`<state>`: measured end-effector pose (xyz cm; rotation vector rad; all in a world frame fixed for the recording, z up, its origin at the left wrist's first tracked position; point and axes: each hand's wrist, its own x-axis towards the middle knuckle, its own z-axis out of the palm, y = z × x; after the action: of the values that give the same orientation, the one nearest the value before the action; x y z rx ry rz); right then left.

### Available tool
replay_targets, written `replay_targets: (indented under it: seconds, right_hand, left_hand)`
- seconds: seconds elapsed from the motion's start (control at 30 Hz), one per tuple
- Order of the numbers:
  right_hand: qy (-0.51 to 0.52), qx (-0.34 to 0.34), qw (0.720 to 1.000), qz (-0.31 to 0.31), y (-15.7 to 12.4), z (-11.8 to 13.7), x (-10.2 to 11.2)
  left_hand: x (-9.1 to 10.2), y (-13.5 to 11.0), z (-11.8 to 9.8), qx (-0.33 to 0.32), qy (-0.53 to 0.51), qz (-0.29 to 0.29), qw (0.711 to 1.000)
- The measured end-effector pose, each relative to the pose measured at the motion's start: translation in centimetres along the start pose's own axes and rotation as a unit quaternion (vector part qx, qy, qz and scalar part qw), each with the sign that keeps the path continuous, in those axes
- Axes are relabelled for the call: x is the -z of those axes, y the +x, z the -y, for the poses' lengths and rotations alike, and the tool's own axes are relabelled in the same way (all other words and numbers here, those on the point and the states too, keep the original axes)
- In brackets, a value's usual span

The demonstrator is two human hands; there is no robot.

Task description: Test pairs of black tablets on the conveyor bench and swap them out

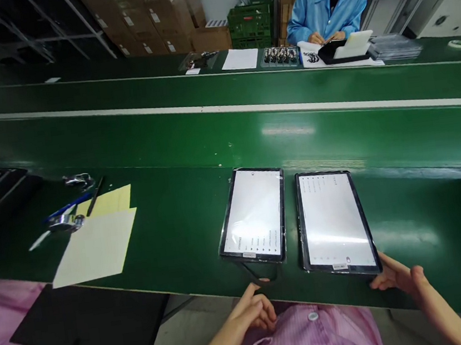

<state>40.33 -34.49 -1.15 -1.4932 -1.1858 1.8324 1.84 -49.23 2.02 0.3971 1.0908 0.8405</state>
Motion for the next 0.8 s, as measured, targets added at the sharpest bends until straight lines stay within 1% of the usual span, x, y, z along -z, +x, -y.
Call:
replay_targets:
  seconds: [0.03, 0.07, 0.1, 0.13, 0.17, 0.2, 0.23, 0.27, 0.3, 0.33, 0.4, 0.47, 0.5, 0.53, 0.57, 0.6, 0.63, 0.67, 0.73, 0.8]
  right_hand:
    - [-0.036, 0.002, 0.999, 0.004, -0.4, 0.7, 0.3]
    - [-0.074, 0.012, 0.997, -0.001, -0.8, 1.5, 0.5]
    - [-0.112, 0.032, 0.993, -0.018, -1.3, 2.4, 0.6]
    - [-0.149, 0.064, 0.985, -0.049, -1.8, 3.4, 0.5]
    - [-0.184, 0.103, 0.974, -0.087, -2.3, 4.3, 0.3]
    - [-0.214, 0.145, 0.958, -0.127, -2.7, 5.1, 0.1]
    - [-0.237, 0.184, 0.940, -0.162, -3.0, 5.8, -0.3]
    - [-0.252, 0.214, 0.926, -0.185, -3.2, 6.3, -0.7]
    - [-0.261, 0.236, 0.916, -0.195, -3.3, 6.7, -1.1]
    - [-0.266, 0.254, 0.909, -0.195, -3.4, 7.0, -1.5]
    - [-0.271, 0.294, 0.899, -0.181, -3.3, 7.3, -2.2]
    - [-0.278, 0.336, 0.884, -0.166, -3.0, 7.5, -2.8]
    - [-0.283, 0.354, 0.877, -0.160, -2.9, 7.6, -3.1]
    - [-0.288, 0.366, 0.872, -0.150, -2.7, 7.6, -3.3]
    - [-0.296, 0.375, 0.868, -0.138, -2.5, 7.7, -3.6]
    - [-0.309, 0.381, 0.863, -0.123, -2.3, 7.7, -4.0]
    - [-0.328, 0.388, 0.854, -0.109, -2.0, 7.8, -4.4]
    - [-0.355, 0.396, 0.841, -0.095, -1.8, 7.8, -5.0]
    - [-0.428, 0.413, 0.800, -0.076, -1.2, 7.8, -6.2]
    - [-0.500, 0.423, 0.752, -0.075, -0.5, 7.8, -7.5]
  left_hand:
    - [0.3, -0.7, -0.3, 0.008, 0.035, 0.009, 0.999]
    - [0.7, -1.3, -0.7, 0.003, 0.077, 0.006, 0.997]
    - [1.2, -1.7, -1.2, -0.023, 0.125, -0.019, 0.992]
    - [1.7, -2.0, -1.7, -0.075, 0.179, -0.074, 0.978]
    - [2.2, -2.0, -2.1, -0.148, 0.237, -0.151, 0.948]
    - [2.6, -1.8, -2.5, -0.228, 0.295, -0.236, 0.897]
    - [3.1, -1.4, -2.8, -0.300, 0.350, -0.310, 0.831]
    - [3.5, -0.9, -3.0, -0.355, 0.402, -0.362, 0.762]
    - [3.8, -0.3, -3.0, -0.392, 0.451, -0.391, 0.700]
    - [4.1, 0.2, -3.0, -0.417, 0.497, -0.402, 0.647]
    - [4.4, 1.3, -2.6, -0.454, 0.571, -0.396, 0.558]
    - [4.5, 2.0, -2.2, -0.488, 0.619, -0.381, 0.484]
    - [4.5, 2.2, -2.2, -0.495, 0.634, -0.376, 0.460]
    - [4.4, 2.4, -2.2, -0.493, 0.644, -0.375, 0.450]
    - [4.2, 2.6, -2.4, -0.482, 0.648, -0.377, 0.454]
    - [4.0, 2.8, -2.7, -0.465, 0.649, -0.378, 0.469]
    - [3.7, 3.0, -3.2, -0.443, 0.648, -0.379, 0.490]
    - [3.4, 3.2, -3.6, -0.423, 0.645, -0.381, 0.511]
    - [2.9, 3.6, -4.5, -0.394, 0.637, -0.388, 0.537]
    - [2.5, 4.0, -4.9, -0.390, 0.628, -0.401, 0.541]
